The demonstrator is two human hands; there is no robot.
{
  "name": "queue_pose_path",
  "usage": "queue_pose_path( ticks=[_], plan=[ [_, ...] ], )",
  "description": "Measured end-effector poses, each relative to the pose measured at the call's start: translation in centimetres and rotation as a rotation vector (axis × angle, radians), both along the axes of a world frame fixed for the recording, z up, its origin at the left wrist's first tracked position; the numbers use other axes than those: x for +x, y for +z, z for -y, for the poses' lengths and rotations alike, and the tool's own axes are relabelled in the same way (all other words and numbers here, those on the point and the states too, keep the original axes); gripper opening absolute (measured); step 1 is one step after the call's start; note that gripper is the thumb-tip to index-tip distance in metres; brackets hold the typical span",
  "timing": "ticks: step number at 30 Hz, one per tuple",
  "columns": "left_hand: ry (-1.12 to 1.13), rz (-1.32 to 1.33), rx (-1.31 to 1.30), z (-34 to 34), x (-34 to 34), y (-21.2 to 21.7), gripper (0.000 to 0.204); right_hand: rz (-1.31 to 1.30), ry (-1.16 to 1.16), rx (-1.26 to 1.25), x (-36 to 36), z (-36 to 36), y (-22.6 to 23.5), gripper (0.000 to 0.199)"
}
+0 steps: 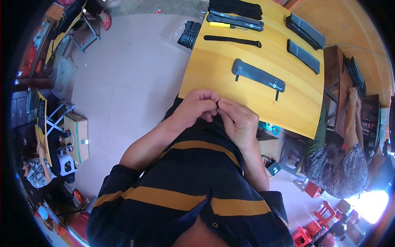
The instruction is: Assembling plastic buckles and connectors onto fabric straps at a workbench.
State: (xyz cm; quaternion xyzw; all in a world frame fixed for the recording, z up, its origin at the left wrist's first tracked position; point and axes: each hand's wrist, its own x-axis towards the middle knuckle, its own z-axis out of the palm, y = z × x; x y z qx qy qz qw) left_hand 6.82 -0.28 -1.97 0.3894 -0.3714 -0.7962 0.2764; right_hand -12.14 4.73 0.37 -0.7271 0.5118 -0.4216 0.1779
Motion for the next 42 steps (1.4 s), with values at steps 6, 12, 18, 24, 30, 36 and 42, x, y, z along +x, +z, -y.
queue_pose_path(
  ticks=[6, 12, 18, 24, 30, 36, 42],
  plan=[
    [0.087, 0.218, -0.341, -1.2, -1.7, -0.7, 0.006, -0.038, -0.018, 0.038, -0.5, -0.5, 0.3, 0.018],
    [-0.014, 0.309, -0.510, -0.5, -1.4, -0.2, 0.006, -0.028, -0.016, 0.004, -1.1, -0.9, -0.6, 0.020],
    [-0.078, 0.096, -0.112, 0.2, -0.7, 0.9, 0.011, 0.043, 0.002, 0.037, -1.1, -0.9, 0.0, 0.020],
    [-0.092, 0.133, -0.151, 0.2, -0.9, 0.1, 0.011, 0.022, -0.006, 0.049, -1.2, -1.0, -0.8, 0.019],
    [-0.119, 0.061, 0.042, 0.8, -0.1, -1.1, 0.011, -0.035, 0.014, -0.017, -1.1, -0.6, -0.9, 0.021],
    [-0.043, 0.016, 0.042, -0.1, -0.4, -1.4, 0.012, -0.045, 0.015, 0.033, -0.8, -0.8, -0.7, 0.016],
    [-0.080, 0.024, 0.034, 0.1, 0.2, -0.8, 0.009, -0.051, 0.020, 0.016, -0.7, -0.8, -1.0, 0.017]
  ],
)
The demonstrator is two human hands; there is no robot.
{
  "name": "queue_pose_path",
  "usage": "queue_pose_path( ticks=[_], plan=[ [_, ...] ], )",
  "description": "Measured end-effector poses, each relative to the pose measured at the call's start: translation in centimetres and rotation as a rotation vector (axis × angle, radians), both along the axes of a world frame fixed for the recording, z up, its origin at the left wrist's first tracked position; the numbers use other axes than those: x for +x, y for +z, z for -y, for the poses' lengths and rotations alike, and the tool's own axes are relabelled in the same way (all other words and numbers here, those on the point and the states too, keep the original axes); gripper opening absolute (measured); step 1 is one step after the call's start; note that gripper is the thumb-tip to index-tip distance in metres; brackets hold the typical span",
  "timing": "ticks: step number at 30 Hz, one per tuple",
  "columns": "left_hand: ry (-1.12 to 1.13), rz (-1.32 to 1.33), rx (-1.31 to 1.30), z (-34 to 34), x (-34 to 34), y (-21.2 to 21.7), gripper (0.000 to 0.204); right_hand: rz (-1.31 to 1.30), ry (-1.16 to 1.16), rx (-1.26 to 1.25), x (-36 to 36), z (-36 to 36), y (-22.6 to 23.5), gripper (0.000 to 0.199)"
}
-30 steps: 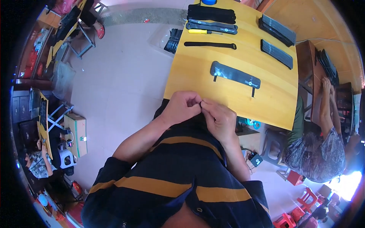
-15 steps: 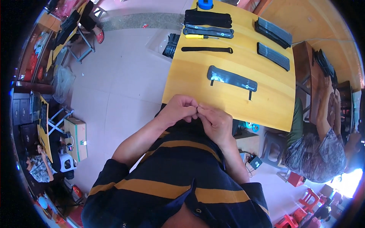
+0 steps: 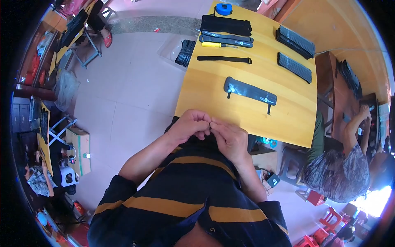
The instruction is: Assembling plastic buckles and connectors onto fabric straps at a workbench.
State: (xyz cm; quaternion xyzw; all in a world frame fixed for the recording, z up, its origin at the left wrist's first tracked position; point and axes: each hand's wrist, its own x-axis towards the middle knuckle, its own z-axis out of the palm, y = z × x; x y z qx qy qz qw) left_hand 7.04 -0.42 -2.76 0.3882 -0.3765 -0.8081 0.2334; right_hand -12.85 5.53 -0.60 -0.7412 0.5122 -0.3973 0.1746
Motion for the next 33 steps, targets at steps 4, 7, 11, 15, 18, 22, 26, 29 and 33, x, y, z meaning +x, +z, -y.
queue_pose_path(
  ticks=[4, 7, 11, 15, 18, 22, 26, 29, 33],
  plan=[
    [-0.070, 0.082, -0.004, 0.6, 0.5, 0.3, 0.008, -0.022, 0.031, 0.014, 0.2, 0.2, 0.2, 0.016],
    [-0.067, 0.107, -0.036, 0.6, 0.2, 0.5, 0.005, -0.040, 0.050, 0.031, 0.3, 0.5, 0.7, 0.016],
    [-0.009, 0.052, -0.091, 0.3, -0.3, 0.5, 0.009, -0.008, 0.060, -0.011, 0.0, 0.7, 0.1, 0.019],
    [-0.008, 0.187, -0.286, 0.6, -0.8, 1.5, 0.009, 0.151, -0.085, 0.093, 0.7, 1.2, 2.8, 0.016],
    [-0.016, 0.190, -0.496, 0.7, -0.9, 1.2, 0.009, 0.073, -0.039, 0.206, -0.6, 1.5, 3.2, 0.027],
    [-0.041, 0.212, -0.696, 0.6, -1.0, 3.6, 0.009, 0.013, 0.100, 0.373, -1.1, 1.4, 3.3, 0.030],
    [-0.051, 0.270, -0.843, 0.3, -0.9, 5.0, 0.006, 0.023, 0.122, 0.385, -0.6, 1.1, 4.0, 0.029],
    [-0.017, 0.292, -0.915, -0.1, -1.2, 6.2, 0.005, -0.045, 0.117, 0.355, -0.9, 1.4, 4.1, 0.029],
    [0.031, 0.360, -1.047, -0.6, -1.8, 6.5, 0.008, 0.082, 0.186, 0.517, -1.5, 1.8, 4.6, 0.032]
  ],
)
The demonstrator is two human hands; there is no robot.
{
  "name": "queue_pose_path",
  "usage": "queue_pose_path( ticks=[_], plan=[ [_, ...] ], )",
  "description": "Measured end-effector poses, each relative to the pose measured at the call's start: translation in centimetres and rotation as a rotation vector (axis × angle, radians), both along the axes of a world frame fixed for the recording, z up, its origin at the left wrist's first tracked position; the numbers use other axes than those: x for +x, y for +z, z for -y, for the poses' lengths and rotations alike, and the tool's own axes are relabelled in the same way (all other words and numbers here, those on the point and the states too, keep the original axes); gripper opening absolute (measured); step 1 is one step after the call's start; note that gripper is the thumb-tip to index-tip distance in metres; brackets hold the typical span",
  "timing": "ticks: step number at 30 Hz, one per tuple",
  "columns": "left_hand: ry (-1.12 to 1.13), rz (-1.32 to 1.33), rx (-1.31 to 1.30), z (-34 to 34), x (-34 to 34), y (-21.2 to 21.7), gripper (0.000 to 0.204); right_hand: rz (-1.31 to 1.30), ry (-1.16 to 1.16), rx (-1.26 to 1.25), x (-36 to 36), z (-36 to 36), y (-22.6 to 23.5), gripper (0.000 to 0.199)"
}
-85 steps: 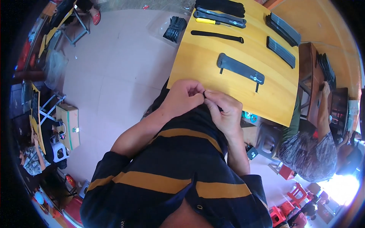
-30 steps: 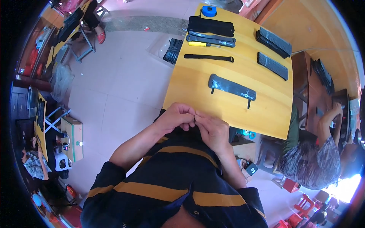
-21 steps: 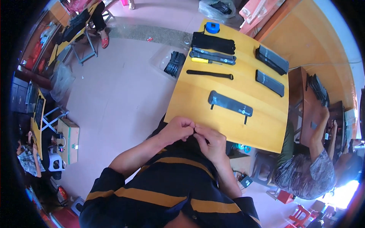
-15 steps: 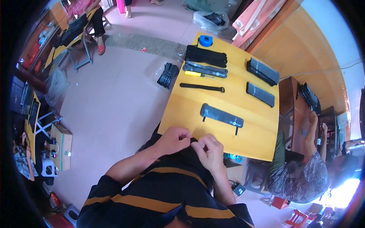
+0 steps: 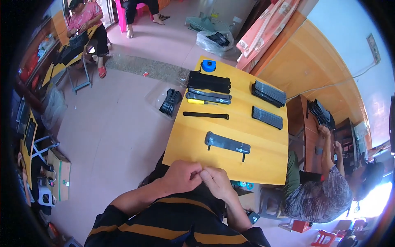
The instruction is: Assembling plastic buckles and connectors onto fabric straps at a workbench.
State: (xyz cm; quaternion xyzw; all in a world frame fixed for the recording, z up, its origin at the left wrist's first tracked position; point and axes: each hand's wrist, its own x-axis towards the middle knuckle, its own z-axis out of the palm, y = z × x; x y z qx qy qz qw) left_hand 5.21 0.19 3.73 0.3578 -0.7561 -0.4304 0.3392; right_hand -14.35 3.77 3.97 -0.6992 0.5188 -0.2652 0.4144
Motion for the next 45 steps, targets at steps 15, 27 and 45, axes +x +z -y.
queue_pose_path(
  ticks=[15, 27, 45],
  plan=[
    [-0.065, 0.012, 0.234, 0.9, 0.9, -3.2, 0.012, -0.040, 0.077, -0.142, -0.2, 0.3, -1.7, 0.022],
    [-0.185, 0.187, 0.066, 1.9, 0.7, -0.1, 0.028, 0.267, 0.032, -0.039, -1.0, 0.7, -3.0, 0.020],
    [-0.197, -0.052, -0.047, 2.5, -0.9, 2.8, 0.019, 0.644, -0.075, 0.288, -0.4, 1.3, -0.5, 0.048]
  ],
)
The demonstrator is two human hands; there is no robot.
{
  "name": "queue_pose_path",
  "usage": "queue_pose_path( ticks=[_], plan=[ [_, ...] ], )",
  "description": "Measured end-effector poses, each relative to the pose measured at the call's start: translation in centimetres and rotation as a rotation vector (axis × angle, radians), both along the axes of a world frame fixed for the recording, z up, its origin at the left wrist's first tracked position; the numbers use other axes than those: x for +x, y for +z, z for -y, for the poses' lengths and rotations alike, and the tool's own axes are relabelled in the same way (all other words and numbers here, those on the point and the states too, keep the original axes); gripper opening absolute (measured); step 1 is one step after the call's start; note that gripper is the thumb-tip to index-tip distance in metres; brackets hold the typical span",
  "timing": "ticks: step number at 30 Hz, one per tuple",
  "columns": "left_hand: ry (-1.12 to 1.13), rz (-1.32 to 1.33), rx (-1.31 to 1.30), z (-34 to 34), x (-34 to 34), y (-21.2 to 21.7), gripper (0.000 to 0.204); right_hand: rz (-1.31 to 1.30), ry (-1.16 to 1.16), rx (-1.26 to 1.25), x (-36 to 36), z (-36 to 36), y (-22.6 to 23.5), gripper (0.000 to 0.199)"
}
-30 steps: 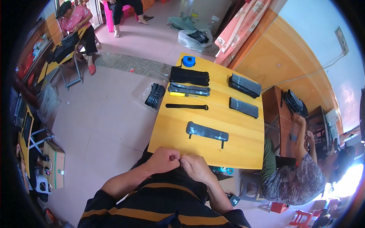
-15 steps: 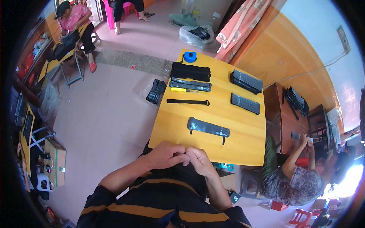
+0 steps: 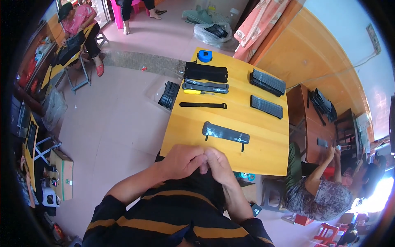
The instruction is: Assembling plastic buckles and connectors onto fabric straps at a workbench.
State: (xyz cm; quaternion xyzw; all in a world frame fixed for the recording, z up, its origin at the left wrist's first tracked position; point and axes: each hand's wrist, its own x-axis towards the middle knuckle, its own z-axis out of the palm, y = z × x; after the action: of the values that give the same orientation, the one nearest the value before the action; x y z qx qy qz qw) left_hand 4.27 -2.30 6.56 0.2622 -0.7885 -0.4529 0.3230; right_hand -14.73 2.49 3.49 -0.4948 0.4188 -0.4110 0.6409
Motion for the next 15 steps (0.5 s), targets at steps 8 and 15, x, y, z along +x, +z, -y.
queue_pose_path(
  ticks=[8, 15],
  plan=[
    [-0.098, -0.264, -0.081, 3.4, -2.5, 5.7, 0.022, -0.014, -0.257, -0.368, -0.5, 1.8, 7.5, 0.037],
    [0.334, -0.623, 0.262, 3.0, -1.8, 2.4, 0.025, 0.410, -0.593, -0.263, -1.3, 1.5, 7.4, 0.029]
  ],
)
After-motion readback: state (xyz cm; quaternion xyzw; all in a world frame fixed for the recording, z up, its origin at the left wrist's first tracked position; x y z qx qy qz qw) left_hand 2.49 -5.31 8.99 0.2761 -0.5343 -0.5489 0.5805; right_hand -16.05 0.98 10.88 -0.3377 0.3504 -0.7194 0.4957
